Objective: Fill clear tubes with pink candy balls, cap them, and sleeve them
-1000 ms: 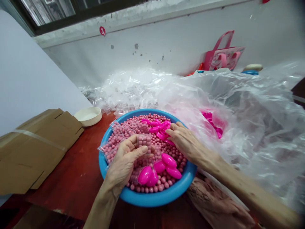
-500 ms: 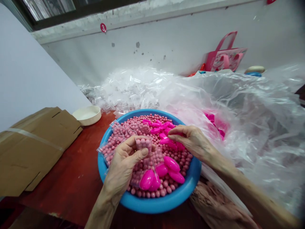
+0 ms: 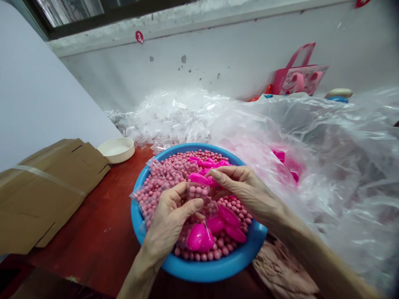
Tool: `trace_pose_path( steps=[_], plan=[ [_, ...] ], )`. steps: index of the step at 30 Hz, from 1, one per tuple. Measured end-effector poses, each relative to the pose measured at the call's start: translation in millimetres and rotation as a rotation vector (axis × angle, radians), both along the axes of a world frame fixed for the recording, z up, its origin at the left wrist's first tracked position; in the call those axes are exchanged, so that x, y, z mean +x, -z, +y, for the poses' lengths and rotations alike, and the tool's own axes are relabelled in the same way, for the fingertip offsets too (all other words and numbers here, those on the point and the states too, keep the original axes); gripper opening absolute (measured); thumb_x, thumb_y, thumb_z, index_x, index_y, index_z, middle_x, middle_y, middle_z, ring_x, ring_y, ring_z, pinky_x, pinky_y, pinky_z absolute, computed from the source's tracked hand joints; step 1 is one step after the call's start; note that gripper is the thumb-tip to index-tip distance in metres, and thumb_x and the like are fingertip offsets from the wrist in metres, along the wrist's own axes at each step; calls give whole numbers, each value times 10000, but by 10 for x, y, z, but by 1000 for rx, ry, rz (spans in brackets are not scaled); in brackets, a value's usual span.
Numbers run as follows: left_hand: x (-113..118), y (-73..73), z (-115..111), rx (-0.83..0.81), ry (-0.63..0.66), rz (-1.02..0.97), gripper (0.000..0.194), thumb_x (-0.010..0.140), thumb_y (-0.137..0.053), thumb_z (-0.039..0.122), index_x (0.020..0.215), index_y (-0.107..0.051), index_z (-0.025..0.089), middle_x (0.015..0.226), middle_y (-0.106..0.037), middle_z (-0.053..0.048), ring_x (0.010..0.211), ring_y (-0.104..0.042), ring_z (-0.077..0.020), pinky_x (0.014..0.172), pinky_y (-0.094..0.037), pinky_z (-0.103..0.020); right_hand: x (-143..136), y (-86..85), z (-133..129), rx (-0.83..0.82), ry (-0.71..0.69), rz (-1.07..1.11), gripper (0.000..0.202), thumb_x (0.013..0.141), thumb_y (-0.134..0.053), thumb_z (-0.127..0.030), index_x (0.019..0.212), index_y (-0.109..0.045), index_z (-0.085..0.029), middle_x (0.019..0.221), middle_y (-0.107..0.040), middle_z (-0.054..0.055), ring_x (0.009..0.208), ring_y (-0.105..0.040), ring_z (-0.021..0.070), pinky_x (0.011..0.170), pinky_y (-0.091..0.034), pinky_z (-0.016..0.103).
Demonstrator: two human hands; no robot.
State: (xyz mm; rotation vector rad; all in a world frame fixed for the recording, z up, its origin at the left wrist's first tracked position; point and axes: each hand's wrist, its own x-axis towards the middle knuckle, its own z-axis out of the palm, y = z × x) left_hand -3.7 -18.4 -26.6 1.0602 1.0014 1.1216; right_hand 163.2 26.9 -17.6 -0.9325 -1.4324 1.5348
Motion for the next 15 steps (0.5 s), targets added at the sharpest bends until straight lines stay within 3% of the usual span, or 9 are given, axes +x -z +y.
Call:
trace_pose_path(
  steps=[5,7,11,15],
  plan=[
    [-11,-10,-12,-27,-12,1,115,778,-676,191,893,-683,190,795,-640,29,574,-589,-59,542,-512,-154,3,-5,-7,150,-130,-159,383,806,-606,-504,618,-596,-171,579,-487,-54,523,-417,75,506,-353,220],
    [-10,-11,-18,-32,-4,23,75,782,-671,197,854,-671,179,769,-644,27,576,-596,-65,548,-510,-156,18,-14,18,70,-120,-98,346,779,-653,-479,630,-589,-173,586,-486,-60,524,-416,71,511,-361,211],
    [-7,-5,-25,-14,-4,51,43,768,-676,189,770,-640,166,710,-645,30,571,-596,-74,566,-513,-169,13,-37,84,-220,-43,181,264,680,-769,-397,713,-633,-173,654,-622,-33,599,-549,84,618,-454,216],
    [4,3,-19,9,2,58,34,759,-664,173,782,-645,158,703,-632,22,625,-578,-96,577,-522,-189,-38,-40,100,-308,-37,267,271,612,-817,-383,699,-656,-184,604,-623,-44,572,-559,86,619,-478,227]
  ],
)
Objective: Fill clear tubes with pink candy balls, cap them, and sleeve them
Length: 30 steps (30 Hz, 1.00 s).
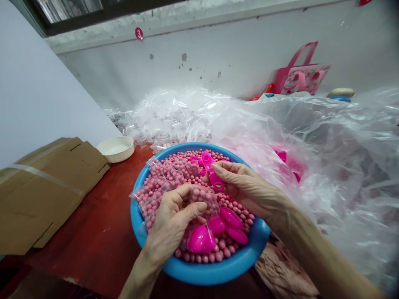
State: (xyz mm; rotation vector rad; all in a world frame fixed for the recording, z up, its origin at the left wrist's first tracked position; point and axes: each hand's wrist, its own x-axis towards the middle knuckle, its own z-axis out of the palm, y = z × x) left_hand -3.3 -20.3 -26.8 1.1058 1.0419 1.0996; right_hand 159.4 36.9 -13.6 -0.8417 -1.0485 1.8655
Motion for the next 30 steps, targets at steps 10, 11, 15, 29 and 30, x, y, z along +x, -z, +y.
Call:
trace_pose_path(
  steps=[10,11,15,29,30],
  plan=[
    [2,8,-16,4,-20,-12,174,748,-680,130,912,-702,185,731,-664,28,700,-579,-95,639,-475,-171,-151,-102,-115,55,143,134,211,561,-857,-240,698,-710,-178,640,-663,-59,582,-571,41,584,-460,145],
    [0,10,-19,0,-24,-28,183,749,-684,131,922,-705,189,738,-673,27,704,-586,-94,651,-476,-172,-168,-100,-125,55,165,161,205,567,-854,-224,704,-709,-178,649,-669,-55,603,-589,49,602,-473,148],
    [2,21,-10,-17,-28,-108,234,749,-700,142,974,-714,205,770,-701,16,707,-618,-106,687,-508,-206,-267,-40,-176,21,298,308,213,552,-862,-213,693,-704,-185,695,-699,-48,644,-628,59,652,-508,147],
    [-46,44,-22,-64,17,-292,259,749,-711,118,994,-718,202,807,-742,-26,728,-693,-153,671,-556,-235,-279,-15,-344,422,480,-168,161,642,-816,-222,752,-700,-240,756,-734,-53,644,-674,87,591,-533,166],
    [-45,45,-22,-68,27,-293,244,749,-713,128,983,-718,197,802,-741,-27,714,-694,-155,656,-558,-235,-270,-20,-346,465,493,-223,124,655,-807,-229,729,-707,-237,738,-733,-52,628,-673,85,576,-530,160]
  ],
)
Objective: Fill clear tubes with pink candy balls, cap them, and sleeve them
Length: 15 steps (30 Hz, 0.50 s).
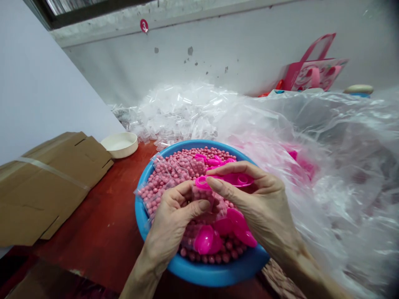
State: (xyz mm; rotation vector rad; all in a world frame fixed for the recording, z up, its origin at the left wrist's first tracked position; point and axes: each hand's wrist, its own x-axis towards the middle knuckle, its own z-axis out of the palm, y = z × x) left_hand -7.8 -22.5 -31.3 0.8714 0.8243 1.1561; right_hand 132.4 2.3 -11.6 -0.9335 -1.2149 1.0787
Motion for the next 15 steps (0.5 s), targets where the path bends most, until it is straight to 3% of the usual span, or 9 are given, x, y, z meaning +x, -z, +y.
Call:
trace_pose_path(
  steps=[10,15],
  plan=[
    [43,-13,7,28,-64,58,258,725,-719,94,956,-738,208,774,-739,-1,678,-671,-120,632,-543,-196,-83,101,-55,125,169,-72,76,688,-789,-226,728,-731,-255,708,-742,-62,631,-673,78,589,-524,154],
    [47,-7,8,22,-3,30,317,751,-683,70,1036,-710,206,837,-746,-19,757,-682,-136,719,-538,-228,-88,125,-43,119,180,-44,64,715,-771,-220,724,-729,-267,707,-743,-75,654,-676,76,631,-529,167]
  ],
)
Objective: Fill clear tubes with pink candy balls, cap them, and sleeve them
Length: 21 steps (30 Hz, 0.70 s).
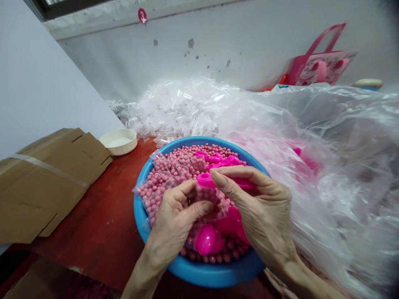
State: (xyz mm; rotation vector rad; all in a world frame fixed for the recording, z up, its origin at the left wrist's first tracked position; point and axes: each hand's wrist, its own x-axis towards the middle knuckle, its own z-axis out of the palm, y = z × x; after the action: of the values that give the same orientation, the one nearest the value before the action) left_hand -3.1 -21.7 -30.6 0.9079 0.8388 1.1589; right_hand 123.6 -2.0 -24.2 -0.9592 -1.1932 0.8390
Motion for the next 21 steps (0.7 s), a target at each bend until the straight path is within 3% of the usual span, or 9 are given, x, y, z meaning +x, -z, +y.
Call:
trace_pose_path(
  steps=[3,8,12,17,21],
  plan=[
    [-16,7,10,-6,53,-62,378,760,-656,41,1100,-680,205,941,-743,-38,860,-684,-163,811,-527,-271,10,-12,23,-53,-37,41,51,721,-771,-248,725,-727,-275,698,-743,-68,645,-680,95,606,-536,194],
    [-43,2,-2,-36,82,-80,394,747,-662,32,1108,-673,186,1060,-718,-71,950,-668,-199,819,-529,-287,24,-18,31,-121,-7,72,60,714,-772,-304,741,-728,-275,757,-741,-37,611,-656,125,475,-495,222],
    [-40,1,-14,-36,92,-89,393,758,-670,50,1122,-665,197,1065,-715,-70,971,-663,-200,832,-523,-285,11,-18,35,-116,-39,76,62,708,-773,-296,721,-726,-258,708,-733,-32,617,-660,133,532,-530,241],
    [-44,-1,-13,-37,90,-92,372,751,-683,56,1106,-669,168,999,-732,-81,932,-678,-203,801,-537,-284,41,-40,45,-143,-81,-1,91,707,-764,-313,676,-719,-240,585,-667,-47,452,-548,84,396,-444,194],
    [-65,-12,-40,-65,103,-100,368,767,-667,58,1121,-661,156,919,-743,-77,822,-702,-186,763,-559,-290,102,-63,49,-81,-105,-115,107,739,-736,-304,675,-709,-223,652,-691,-22,539,-586,109,462,-471,215]
  ],
)
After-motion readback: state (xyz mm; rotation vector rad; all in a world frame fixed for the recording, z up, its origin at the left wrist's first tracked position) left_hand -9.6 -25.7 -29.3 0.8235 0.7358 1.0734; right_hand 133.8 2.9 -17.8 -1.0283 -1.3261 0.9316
